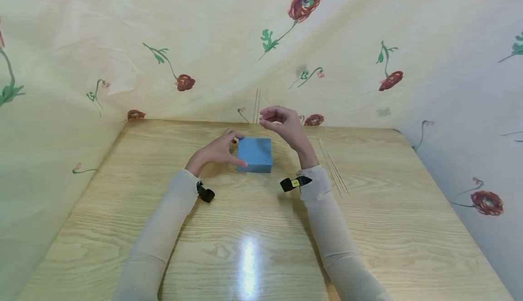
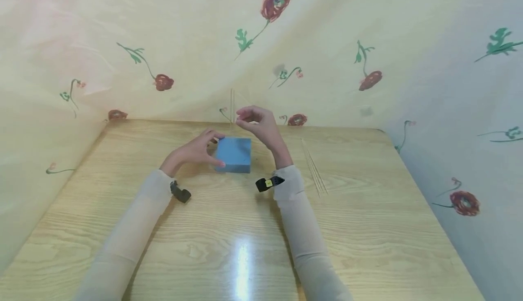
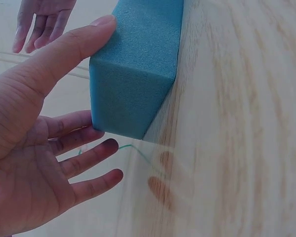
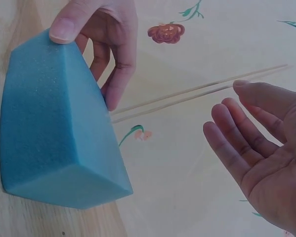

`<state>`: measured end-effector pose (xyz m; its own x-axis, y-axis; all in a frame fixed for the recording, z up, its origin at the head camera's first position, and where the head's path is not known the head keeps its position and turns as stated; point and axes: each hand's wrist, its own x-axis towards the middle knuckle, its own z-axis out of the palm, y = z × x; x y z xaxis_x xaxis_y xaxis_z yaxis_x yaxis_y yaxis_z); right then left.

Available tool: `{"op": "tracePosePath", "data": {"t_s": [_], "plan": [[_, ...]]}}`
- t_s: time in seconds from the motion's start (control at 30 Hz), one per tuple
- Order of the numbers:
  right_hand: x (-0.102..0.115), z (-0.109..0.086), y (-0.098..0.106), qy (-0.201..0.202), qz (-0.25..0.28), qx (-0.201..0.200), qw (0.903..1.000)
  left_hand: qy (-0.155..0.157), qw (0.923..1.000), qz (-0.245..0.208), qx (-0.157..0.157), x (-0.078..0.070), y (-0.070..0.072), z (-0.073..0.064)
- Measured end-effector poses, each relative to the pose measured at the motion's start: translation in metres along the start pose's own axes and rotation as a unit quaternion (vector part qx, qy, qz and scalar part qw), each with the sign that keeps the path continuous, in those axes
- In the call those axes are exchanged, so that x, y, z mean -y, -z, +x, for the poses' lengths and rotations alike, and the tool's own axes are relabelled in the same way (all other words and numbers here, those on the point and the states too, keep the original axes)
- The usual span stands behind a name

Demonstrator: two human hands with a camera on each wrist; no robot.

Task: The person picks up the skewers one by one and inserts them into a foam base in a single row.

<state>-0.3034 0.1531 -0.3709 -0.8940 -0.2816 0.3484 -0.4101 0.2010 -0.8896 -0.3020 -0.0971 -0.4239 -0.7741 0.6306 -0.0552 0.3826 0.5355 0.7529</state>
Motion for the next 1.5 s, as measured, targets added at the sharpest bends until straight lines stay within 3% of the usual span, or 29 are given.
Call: {"op": "tracePosePath", "data": {"t_s": [0.27,0.5,0.7,1.3,1.5], "plan": [[0.005,0.002,0.016,-0.030,-0.059,0.053,0.9963,0.010,1.0000,0.002,0.000,0.004,0.002,-0.003],[0.006,-0.005,0.047,-0.061,-0.135,0.116,0.9822,0.008,1.0000,0.001,0.002,0.004,0.002,-0.005],[-0.002,-0.016,0.075,-0.089,-0.187,0.142,0.9679,0.003,1.0000,-0.001,0.002,0.003,0.000,-0.004],[-0.035,-0.055,0.142,-0.141,-0.293,0.170,0.9303,0.011,0.9999,0.000,0.001,0.001,0.001,-0.002],[-0.047,-0.065,0.158,-0.145,-0.313,0.169,0.9234,0.007,1.0000,0.000,0.001,0.000,0.001,-0.001]]}}
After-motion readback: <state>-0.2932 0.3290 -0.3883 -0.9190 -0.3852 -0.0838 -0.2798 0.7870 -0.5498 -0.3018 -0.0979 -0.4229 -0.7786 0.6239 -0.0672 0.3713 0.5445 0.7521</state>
